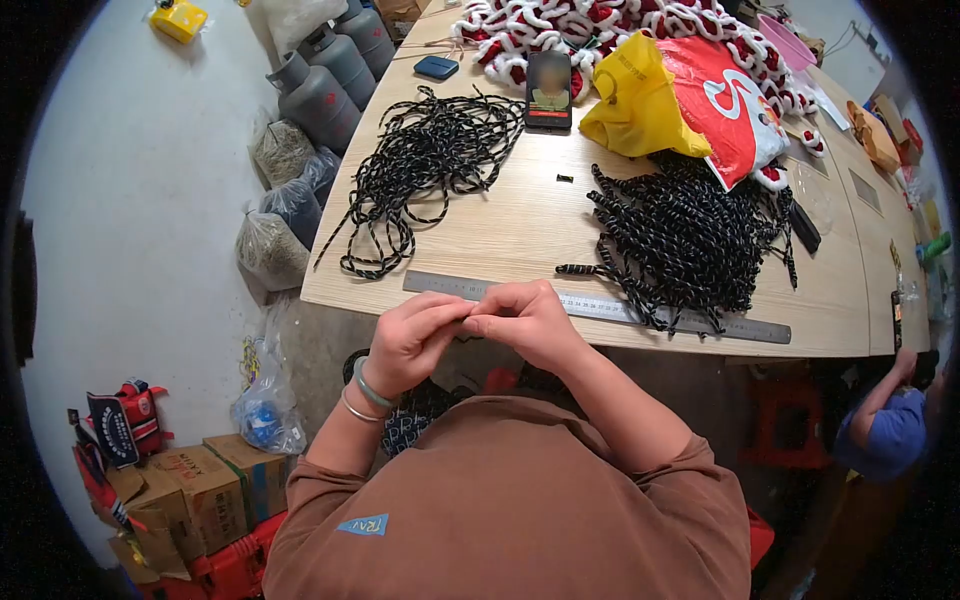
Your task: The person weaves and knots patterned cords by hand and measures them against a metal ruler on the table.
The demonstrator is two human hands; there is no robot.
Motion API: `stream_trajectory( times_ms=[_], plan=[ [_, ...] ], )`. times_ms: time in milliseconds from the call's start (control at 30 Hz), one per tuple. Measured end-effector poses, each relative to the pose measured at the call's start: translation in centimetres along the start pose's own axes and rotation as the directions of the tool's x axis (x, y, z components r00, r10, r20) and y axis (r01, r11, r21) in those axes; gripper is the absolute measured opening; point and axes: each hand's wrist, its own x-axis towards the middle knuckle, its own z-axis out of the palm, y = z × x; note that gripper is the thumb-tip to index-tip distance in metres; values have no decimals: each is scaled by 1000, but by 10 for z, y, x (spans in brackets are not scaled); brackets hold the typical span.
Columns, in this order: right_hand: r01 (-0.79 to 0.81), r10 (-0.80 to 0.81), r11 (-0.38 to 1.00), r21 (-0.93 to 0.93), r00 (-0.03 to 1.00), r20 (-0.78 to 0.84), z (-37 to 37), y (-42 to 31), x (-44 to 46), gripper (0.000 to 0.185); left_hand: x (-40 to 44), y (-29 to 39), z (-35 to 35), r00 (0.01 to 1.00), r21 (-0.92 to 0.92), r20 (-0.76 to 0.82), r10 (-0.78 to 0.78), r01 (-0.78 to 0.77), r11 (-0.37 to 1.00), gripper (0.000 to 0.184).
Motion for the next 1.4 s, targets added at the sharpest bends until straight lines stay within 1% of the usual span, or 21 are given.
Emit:
stream_trajectory(
  times_ms=[67, 167, 267, 333, 367, 433, 467, 500, 533, 567, 667, 733, 767, 867, 900, 967, 1067, 1100, 1167, 1267, 1400],
  plan=[
    [-34, 33, 997, 66, 999, 5, 1, -2, 0, 5, -4, 0, -3, 988, -105, 46, -144, 148, 983, 21],
    [-6, 7, 991, 134, 1000, -3, 6, 3, 0, 7, -5, 3, 1, 970, -244, -47, -238, 220, 944, 15],
    [40, -40, 992, 121, 999, 5, 6, 12, 2, 11, -8, -5, 5, 940, -418, -59, -336, 282, 864, 13],
    [46, -45, 995, 86, 999, -17, 9, 7, 2, 13, -7, -4, 7, 910, -557, -54, -412, 315, 768, 14],
    [-14, 15, 990, 137, 1000, -7, 8, 6, 3, 13, -8, -4, 8, 892, -621, -45, -450, 328, 712, 14],
    [-132, 131, 963, 235, 991, 22, 6, 3, 4, 12, -7, -7, 9, 908, -618, -62, -414, 291, 731, 15],
    [-223, 201, 870, 440, 975, 97, 4, 4, 6, 12, -7, -9, 9, 916, -615, -72, -394, 270, 740, 16],
    [-310, 249, 725, 615, 951, 185, 2, 6, 8, 12, -8, -8, 9, 932, -540, -93, -349, 247, 804, 16],
    [-388, 275, 538, 748, 920, 280, 1, 6, 9, 12, -8, -7, 8, 947, -460, -108, -301, 221, 860, 16],
    [-382, 346, 534, 754, 913, 217, 5, 4, 8, 13, -8, -6, 8, 960, -376, -120, -251, 190, 907, 16],
    [-283, 330, 770, 572, 944, 24, 16, -14, 5, 7, -3, 3, 5, 962, -205, -195, -191, 151, 967, 18],
    [-197, 240, 874, 444, 970, -42, 15, -4, 6, 9, -5, 3, 7, 961, -198, -173, -215, 180, 963, 17],
    [-149, 189, 916, 373, 979, -71, 14, -1, 7, 10, -6, 3, 8, 961, -194, -161, -225, 193, 962, 16],
    [-116, 153, 947, 299, 983, -103, 11, -1, 7, 10, -5, -5, 5, 972, -304, -101, -213, 174, 937, 14],
    [-59, 82, 979, 197, 991, -111, 11, 1, 7, 10, -4, -4, 3, 941, -402, -40, -336, 293, 868, 13],
    [63, -64, 998, -12, 993, -100, 10, 7, 9, 11, -2, -2, -2, 833, -557, 114, -542, 505, 660, 13],
    [59, -61, 998, -38, 998, -35, 8, 4, 8, 10, -2, -5, -6, 785, -572, 192, -589, 577, 583, 12],
    [-6, 7, 996, 87, 1000, -8, 5, 4, 8, 10, -3, -5, -5, 789, -566, 169, -590, 568, 598, 11],
    [-143, 126, 936, 321, 989, 71, -2, 5, 11, 12, -3, -6, -3, 799, -552, 120, -589, 547, 630, 10],
    [-109, 87, 940, 322, 993, 85, 0, 10, 12, 14, -4, -8, 1, 829, -544, 63, -556, 495, 677, 9],
    [-65, 63, 978, 200, 998, 20, 4, 5, 9, 16, -2, -3, 2, 822, -555, 29, -569, 487, 674, 7]
  ],
)
